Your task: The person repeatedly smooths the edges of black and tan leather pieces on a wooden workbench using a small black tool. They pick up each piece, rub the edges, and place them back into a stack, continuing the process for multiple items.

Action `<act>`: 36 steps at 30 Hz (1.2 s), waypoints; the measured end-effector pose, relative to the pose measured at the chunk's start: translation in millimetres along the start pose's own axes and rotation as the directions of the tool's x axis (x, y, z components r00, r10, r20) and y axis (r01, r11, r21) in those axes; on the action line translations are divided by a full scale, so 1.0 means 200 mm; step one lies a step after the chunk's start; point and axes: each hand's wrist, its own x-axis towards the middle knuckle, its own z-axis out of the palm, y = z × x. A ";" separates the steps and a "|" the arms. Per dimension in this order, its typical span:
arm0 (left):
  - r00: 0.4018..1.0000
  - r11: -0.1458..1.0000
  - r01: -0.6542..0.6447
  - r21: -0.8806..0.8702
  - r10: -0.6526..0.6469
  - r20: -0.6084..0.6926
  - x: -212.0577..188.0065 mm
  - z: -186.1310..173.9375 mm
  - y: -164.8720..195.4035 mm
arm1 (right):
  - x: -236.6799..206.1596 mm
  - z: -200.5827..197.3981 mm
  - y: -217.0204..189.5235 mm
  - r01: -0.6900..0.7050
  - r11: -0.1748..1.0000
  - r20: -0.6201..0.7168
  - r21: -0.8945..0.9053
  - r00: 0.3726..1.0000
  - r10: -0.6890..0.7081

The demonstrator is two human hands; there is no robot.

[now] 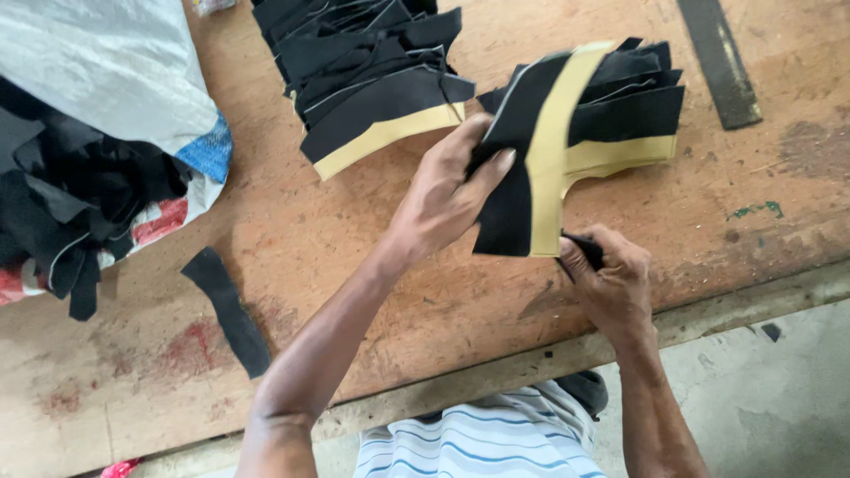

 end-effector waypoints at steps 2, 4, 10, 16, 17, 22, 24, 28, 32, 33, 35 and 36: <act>0.997 0.986 0.060 0.154 -0.052 -0.053 -0.14 -0.06 0.00 | 0.00 0.01 0.01 -0.014 1.000 -0.020 0.018 1.000 0.015; 0.975 0.976 0.196 0.099 -0.183 -0.122 -0.28 -0.08 -0.02 | 0.00 0.01 0.02 -0.034 0.997 -0.021 0.072 0.999 0.036; 0.966 0.906 0.195 0.375 -0.112 -0.232 -0.56 -0.08 -0.15 | -0.04 0.00 -0.04 -0.084 0.990 0.034 0.115 0.996 0.080; 0.972 0.830 0.185 0.527 -0.075 -0.223 -0.65 -0.01 -0.21 | 0.11 0.21 -0.28 0.185 0.975 0.284 -0.124 0.948 -0.144; 0.976 0.818 0.187 0.544 -0.091 -0.200 -0.65 0.00 -0.21 | 0.14 0.27 -0.33 0.284 0.939 0.286 -0.194 0.932 -0.222; 0.985 0.767 0.169 0.619 -0.113 -0.129 -0.66 -0.02 -0.22 | 0.04 0.31 -0.49 0.438 0.828 0.342 -0.350 0.883 -0.322; 0.988 0.770 0.150 0.621 -0.091 -0.126 -0.66 -0.02 -0.22 | -0.03 0.26 -0.47 0.410 0.841 0.348 -0.354 0.892 -0.288; 0.990 0.777 0.137 0.615 -0.093 -0.103 -0.67 0.00 -0.24 | -0.02 0.28 -0.32 0.393 0.819 0.348 -0.418 0.902 -0.255; 0.987 0.817 0.120 0.564 -0.038 -0.154 -0.66 0.00 -0.25 | 0.00 0.30 -0.26 0.424 0.825 0.337 -0.373 0.890 -0.305; 0.988 0.815 0.135 0.563 -0.068 -0.137 -0.66 0.00 -0.25 | 0.00 0.29 -0.27 0.442 0.820 0.337 -0.364 0.883 -0.326; 0.987 0.808 0.157 0.568 -0.102 -0.128 -0.65 0.00 -0.26 | 0.00 0.28 -0.30 0.473 0.800 0.341 -0.370 0.870 -0.357; 0.986 0.805 0.155 0.572 -0.085 -0.146 -0.65 0.00 -0.26 | 0.02 0.28 -0.31 0.467 0.798 0.356 -0.381 0.871 -0.339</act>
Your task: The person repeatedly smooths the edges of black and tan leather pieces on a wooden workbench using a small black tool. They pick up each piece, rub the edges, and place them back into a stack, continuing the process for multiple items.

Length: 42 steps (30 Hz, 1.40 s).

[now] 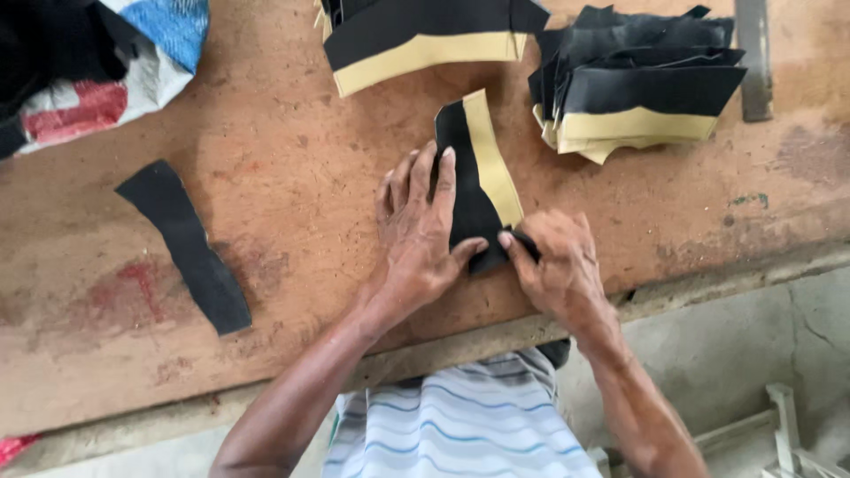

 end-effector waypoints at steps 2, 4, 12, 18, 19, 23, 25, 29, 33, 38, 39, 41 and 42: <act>1.000 1.000 -0.019 0.004 0.019 0.008 0.00 0.01 0.00 | 0.04 0.01 0.00 -0.056 0.998 0.033 0.028 0.998 0.055; 1.000 1.000 -0.010 0.001 0.010 0.016 -0.01 0.01 0.00 | 0.10 0.06 0.03 -0.065 0.995 0.013 0.077 0.998 0.065; 1.000 0.999 -0.030 -0.022 0.030 0.001 -0.03 -0.03 0.02 | -0.31 -0.15 0.05 -0.215 0.976 0.253 0.016 0.946 0.204; 0.994 0.996 0.064 0.068 -0.070 0.087 -0.17 -0.02 0.14 | -0.39 -0.21 0.04 -0.416 0.899 0.177 0.134 0.903 0.391; 0.998 0.996 0.043 0.083 -0.047 0.049 -0.19 -0.02 0.14 | -0.36 -0.18 0.04 -0.405 0.912 0.170 0.059 0.905 0.391; 0.999 0.999 -0.010 0.046 0.008 0.032 -0.18 0.01 0.09 | -0.15 -0.02 0.02 -0.134 0.991 0.116 -0.025 0.984 0.136; 0.999 0.999 -0.008 0.037 0.006 0.047 -0.18 0.02 0.07 | 0.02 0.03 0.03 -0.123 0.991 0.170 -0.058 0.977 0.131; 0.997 0.999 0.023 0.034 -0.025 0.074 -0.17 0.01 0.07 | 0.20 0.04 0.00 -0.024 1.000 0.089 -0.010 0.996 0.024; 0.998 1.000 0.000 0.014 -0.001 0.071 -0.15 0.00 0.07 | 0.12 -0.01 -0.05 -0.060 0.998 0.097 -0.019 0.993 0.061; 0.992 0.999 0.025 0.028 -0.028 0.121 -0.15 0.01 0.08 | 0.23 0.10 -0.05 -0.175 0.984 0.099 -0.016 0.980 0.176; 0.994 1.000 0.015 0.014 -0.017 0.107 -0.15 0.01 0.07 | 0.26 0.12 -0.05 -0.143 0.990 0.052 0.010 0.988 0.143; 0.996 1.000 0.017 -0.012 -0.016 0.091 -0.15 0.01 0.07 | 0.28 0.12 -0.05 -0.079 0.994 -0.022 0.071 0.997 0.080; 0.996 1.000 0.009 -0.016 -0.008 0.085 -0.15 0.01 0.07 | 0.27 0.11 -0.05 -0.107 0.993 0.016 0.057 0.994 0.107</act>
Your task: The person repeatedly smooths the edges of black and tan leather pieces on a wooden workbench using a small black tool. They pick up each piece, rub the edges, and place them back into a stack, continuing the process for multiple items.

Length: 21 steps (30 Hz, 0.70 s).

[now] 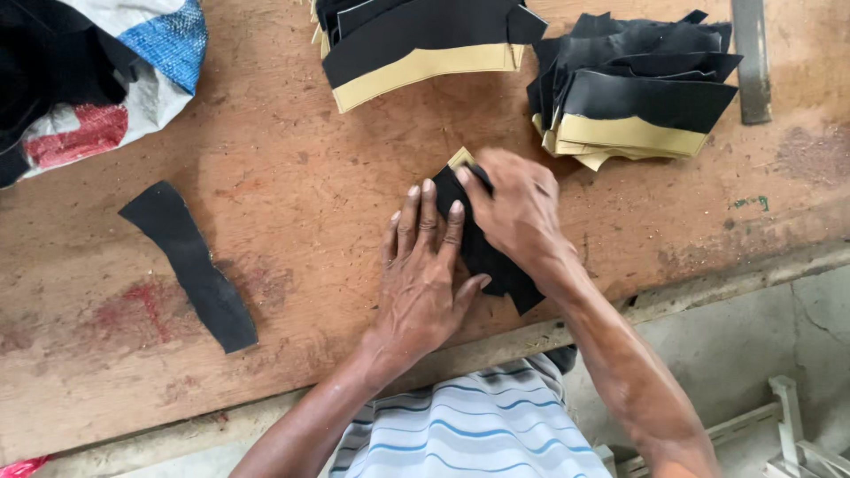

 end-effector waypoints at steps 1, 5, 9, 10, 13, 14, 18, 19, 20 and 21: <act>1.000 1.000 -0.005 -0.003 0.005 -0.011 0.00 0.00 0.00 | -0.03 -0.02 0.00 -0.023 1.000 0.037 -0.015 0.999 0.024; 0.995 0.999 0.054 0.002 -0.054 0.082 0.01 0.01 -0.01 | -0.11 -0.07 0.02 -0.040 0.997 0.133 -0.065 0.990 0.048; 1.000 1.000 0.008 -0.005 -0.008 -0.002 0.01 0.00 -0.01 | 0.10 0.09 0.00 0.040 0.998 0.026 -0.052 0.999 -0.038; 1.000 1.000 0.011 0.002 -0.011 0.002 0.01 0.00 -0.01 | 0.14 0.12 -0.01 0.043 0.997 0.011 -0.072 0.999 -0.042; 1.000 1.000 0.020 -0.023 -0.020 0.011 0.00 -0.01 -0.03 | 0.15 0.08 -0.03 0.015 0.999 0.010 -0.048 1.000 -0.014; 1.000 0.999 0.017 -0.034 -0.017 0.003 0.00 -0.01 -0.03 | 0.10 0.03 -0.03 0.006 1.000 0.008 -0.028 1.000 -0.006; 0.991 0.990 0.073 -0.117 -0.085 -0.101 0.00 -0.02 -0.03 | -0.23 -0.26 0.01 -0.400 0.916 0.138 -0.040 0.905 0.402; 0.991 0.987 0.120 -0.110 -0.127 -0.053 0.01 -0.03 -0.03 | -0.28 -0.28 0.01 -0.411 0.911 0.152 -0.027 0.899 0.410; 0.987 0.982 0.162 -0.097 -0.163 -0.004 0.01 -0.03 -0.03 | -0.33 -0.29 0.00 -0.425 0.905 0.161 -0.012 0.893 0.421; 0.988 0.984 0.154 -0.088 -0.154 -0.001 0.02 -0.05 -0.03 | -0.36 -0.28 0.00 -0.447 0.894 0.171 0.002 0.881 0.440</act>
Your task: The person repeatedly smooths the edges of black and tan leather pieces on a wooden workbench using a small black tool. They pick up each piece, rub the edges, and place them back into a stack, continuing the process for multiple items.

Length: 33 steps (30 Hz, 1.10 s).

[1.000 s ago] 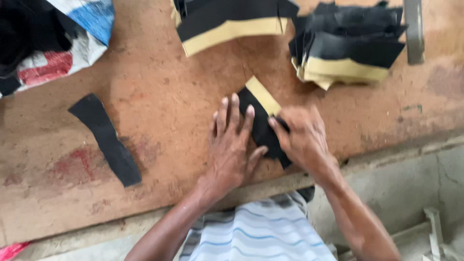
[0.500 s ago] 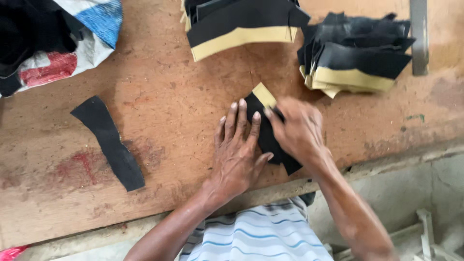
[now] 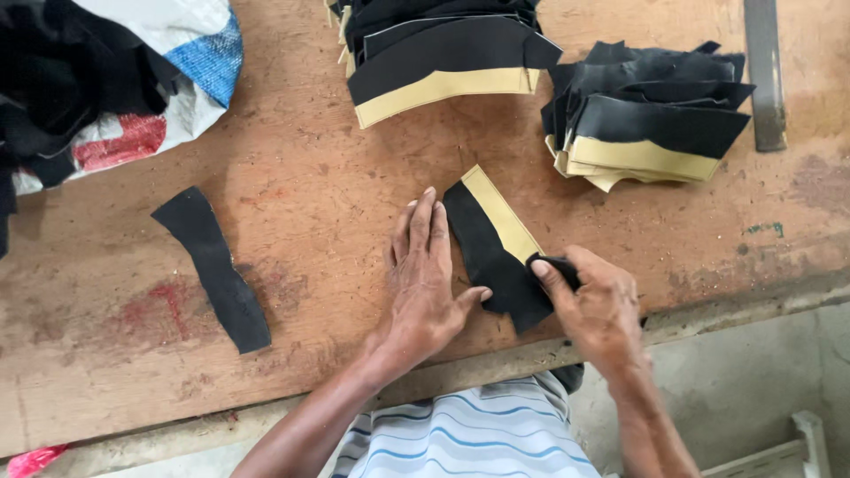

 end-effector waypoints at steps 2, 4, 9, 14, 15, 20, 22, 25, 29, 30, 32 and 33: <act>1.000 1.000 -0.009 0.011 0.009 0.002 0.02 -0.02 0.01 | -0.02 0.05 0.00 0.090 0.996 -0.131 -0.001 0.987 -0.089; 0.999 0.948 -0.055 -0.315 0.051 -0.020 0.03 -0.04 0.03 | -0.01 0.10 0.01 0.117 0.993 -0.187 0.028 0.976 -0.110; 1.000 0.848 -0.023 -0.529 0.030 0.004 0.07 -0.02 0.13 | 0.01 0.12 0.11 0.165 0.968 -0.166 0.192 0.977 -0.133; 0.973 0.965 -0.212 -0.156 0.194 -0.125 0.39 -0.24 0.02 | 0.04 0.11 0.24 0.131 0.882 -0.140 0.453 0.987 -0.074; 0.982 0.979 -0.180 -0.099 0.174 -0.070 0.48 -0.30 -0.01 | 0.05 0.11 0.26 0.145 0.874 -0.159 0.465 0.984 -0.079; 0.981 0.863 -0.173 0.475 0.196 0.003 0.84 -0.38 -0.04 | 0.10 0.09 0.32 0.192 0.857 -0.237 0.478 0.968 -0.084; 0.860 0.764 -0.292 0.575 0.473 -0.191 0.91 -0.33 -0.05 | 0.12 0.07 0.33 0.206 0.833 -0.276 0.513 0.959 -0.067; 0.757 0.681 -0.408 0.608 0.625 -0.191 0.98 -0.28 -0.10 | 0.15 0.05 0.34 0.210 0.817 -0.315 0.537 0.948 -0.037; 0.742 0.575 -0.518 0.633 0.670 -0.001 1.05 -0.31 -0.21 | 0.15 0.04 0.32 0.223 0.887 -0.337 0.404 0.938 -0.082; 0.746 0.556 -0.521 0.648 0.665 0.029 1.07 -0.32 -0.22 | 0.15 0.04 0.31 0.219 0.913 -0.333 0.344 0.938 -0.099; 0.742 0.503 -0.529 0.684 0.665 0.085 1.11 -0.35 -0.20 | 0.14 0.03 0.30 0.217 0.903 -0.318 0.370 0.943 -0.096; 0.757 0.539 -0.529 0.655 0.649 0.077 1.13 -0.34 -0.19 | 0.14 0.03 0.30 0.223 0.897 -0.325 0.381 0.941 -0.096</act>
